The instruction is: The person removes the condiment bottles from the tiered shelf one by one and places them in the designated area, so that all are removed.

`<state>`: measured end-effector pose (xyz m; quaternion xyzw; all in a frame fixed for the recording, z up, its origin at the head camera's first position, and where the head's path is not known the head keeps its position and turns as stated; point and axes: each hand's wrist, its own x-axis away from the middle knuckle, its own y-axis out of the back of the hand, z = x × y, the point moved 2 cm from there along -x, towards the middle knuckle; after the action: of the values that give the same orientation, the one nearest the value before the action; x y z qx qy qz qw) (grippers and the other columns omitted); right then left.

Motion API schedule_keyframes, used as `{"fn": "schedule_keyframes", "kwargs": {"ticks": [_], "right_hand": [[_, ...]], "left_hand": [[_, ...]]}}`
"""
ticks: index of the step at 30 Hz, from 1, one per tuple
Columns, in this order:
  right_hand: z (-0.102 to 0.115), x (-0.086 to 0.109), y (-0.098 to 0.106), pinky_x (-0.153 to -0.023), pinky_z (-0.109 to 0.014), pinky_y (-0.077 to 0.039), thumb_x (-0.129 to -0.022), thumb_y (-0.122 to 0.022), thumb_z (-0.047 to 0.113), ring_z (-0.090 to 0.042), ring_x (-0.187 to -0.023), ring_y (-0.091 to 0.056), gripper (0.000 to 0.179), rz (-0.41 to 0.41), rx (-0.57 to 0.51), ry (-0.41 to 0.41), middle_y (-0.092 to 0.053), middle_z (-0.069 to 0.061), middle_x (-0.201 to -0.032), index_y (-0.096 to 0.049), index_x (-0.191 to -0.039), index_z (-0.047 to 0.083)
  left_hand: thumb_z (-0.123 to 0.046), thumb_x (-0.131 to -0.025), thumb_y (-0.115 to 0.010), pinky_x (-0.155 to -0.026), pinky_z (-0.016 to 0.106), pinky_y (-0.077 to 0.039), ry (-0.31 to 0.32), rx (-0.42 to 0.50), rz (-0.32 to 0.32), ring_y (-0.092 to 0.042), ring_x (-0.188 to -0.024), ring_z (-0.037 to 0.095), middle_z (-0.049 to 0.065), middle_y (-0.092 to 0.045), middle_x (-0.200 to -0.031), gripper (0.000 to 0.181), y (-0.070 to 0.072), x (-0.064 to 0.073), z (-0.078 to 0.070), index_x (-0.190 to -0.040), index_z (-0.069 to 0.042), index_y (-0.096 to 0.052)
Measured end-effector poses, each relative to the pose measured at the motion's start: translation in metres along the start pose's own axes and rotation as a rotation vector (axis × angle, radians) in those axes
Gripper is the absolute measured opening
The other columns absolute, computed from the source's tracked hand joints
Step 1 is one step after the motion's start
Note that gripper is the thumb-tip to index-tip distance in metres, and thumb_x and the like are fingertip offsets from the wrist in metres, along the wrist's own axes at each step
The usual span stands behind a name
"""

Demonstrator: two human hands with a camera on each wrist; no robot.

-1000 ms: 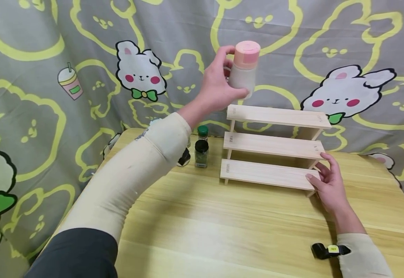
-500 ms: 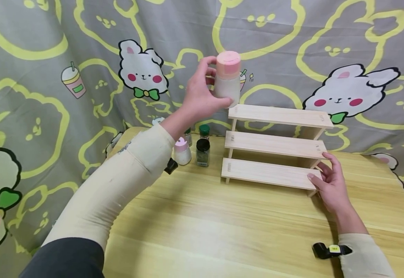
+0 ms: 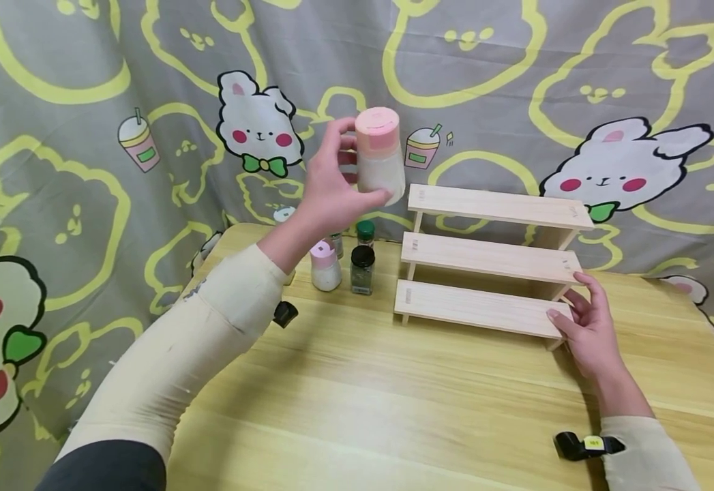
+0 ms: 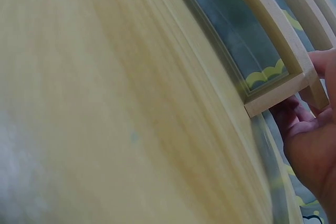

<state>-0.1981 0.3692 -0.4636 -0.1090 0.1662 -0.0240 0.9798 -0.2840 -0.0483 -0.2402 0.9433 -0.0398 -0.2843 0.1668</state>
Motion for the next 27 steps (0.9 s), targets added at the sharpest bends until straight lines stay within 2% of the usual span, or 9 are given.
{"fn": "schedule_keyframes", "kwargs": {"ticks": [4, 6, 11, 12, 17, 27], "right_hand": [[0.001, 0.001, -0.001, -0.073, -0.023, -0.057, -0.088, -0.047, -0.028, -0.013, -0.101, -0.065, 0.077, -0.007, 0.001, -0.006, -0.059, -0.005, -0.130, -0.036, -0.150, 0.017], [0.001, 0.002, -0.002, -0.073, -0.023, -0.057, -0.088, -0.047, -0.029, -0.013, -0.101, -0.065, 0.077, -0.009, 0.000, -0.005, -0.060, -0.005, -0.130, -0.035, -0.150, 0.016], [0.001, 0.002, -0.002, -0.073, -0.023, -0.057, -0.088, -0.047, -0.029, -0.013, -0.101, -0.066, 0.077, -0.005, 0.004, -0.002, -0.060, -0.004, -0.129, -0.035, -0.150, 0.016], [0.001, 0.002, -0.002, -0.073, -0.023, -0.057, -0.088, -0.047, -0.029, -0.013, -0.101, -0.066, 0.077, -0.003, 0.002, -0.001, -0.060, -0.004, -0.129, -0.035, -0.150, 0.016], [0.000, 0.002, -0.002, -0.073, -0.023, -0.057, -0.088, -0.047, -0.029, -0.013, -0.102, -0.066, 0.077, -0.004, 0.007, 0.005, -0.060, -0.006, -0.130, -0.035, -0.150, 0.015], [-0.001, 0.000, 0.000, -0.074, -0.023, -0.057, -0.088, -0.047, -0.029, -0.013, -0.104, -0.065, 0.077, 0.005, 0.002, 0.015, -0.059, -0.006, -0.131, -0.035, -0.150, 0.014]], "left_hand": [[0.002, -0.073, -0.084, -0.084, 0.032, -0.053, 0.022, 0.010, -0.017, -0.058, -0.103, 0.024, 0.011, -0.054, -0.121, 0.083, 0.008, 0.015, -0.016, -0.141, -0.010, -0.038], [0.003, -0.074, -0.083, -0.085, 0.033, -0.053, 0.031, 0.009, -0.027, -0.058, -0.104, 0.026, 0.013, -0.054, -0.123, 0.081, 0.011, 0.019, -0.016, -0.141, -0.008, -0.038], [-0.004, -0.072, -0.089, -0.085, 0.033, -0.053, 0.061, 0.006, -0.045, -0.058, -0.104, 0.018, 0.005, -0.055, -0.124, 0.087, 0.016, 0.018, 0.019, -0.142, -0.017, -0.038], [-0.006, -0.072, -0.089, -0.085, 0.033, -0.053, 0.065, 0.002, -0.049, -0.058, -0.104, 0.017, 0.003, -0.055, -0.124, 0.087, 0.017, 0.019, 0.022, -0.141, -0.018, -0.039], [-0.008, -0.072, -0.089, -0.085, 0.034, -0.054, 0.071, 0.000, -0.062, -0.059, -0.102, 0.016, 0.001, -0.055, -0.122, 0.085, 0.024, 0.026, 0.030, -0.140, -0.019, -0.040], [-0.005, -0.073, -0.088, -0.087, 0.036, -0.054, 0.142, 0.009, -0.076, -0.059, -0.102, 0.019, 0.002, -0.053, -0.123, 0.084, 0.032, 0.049, 0.047, -0.140, -0.019, -0.039]]}}
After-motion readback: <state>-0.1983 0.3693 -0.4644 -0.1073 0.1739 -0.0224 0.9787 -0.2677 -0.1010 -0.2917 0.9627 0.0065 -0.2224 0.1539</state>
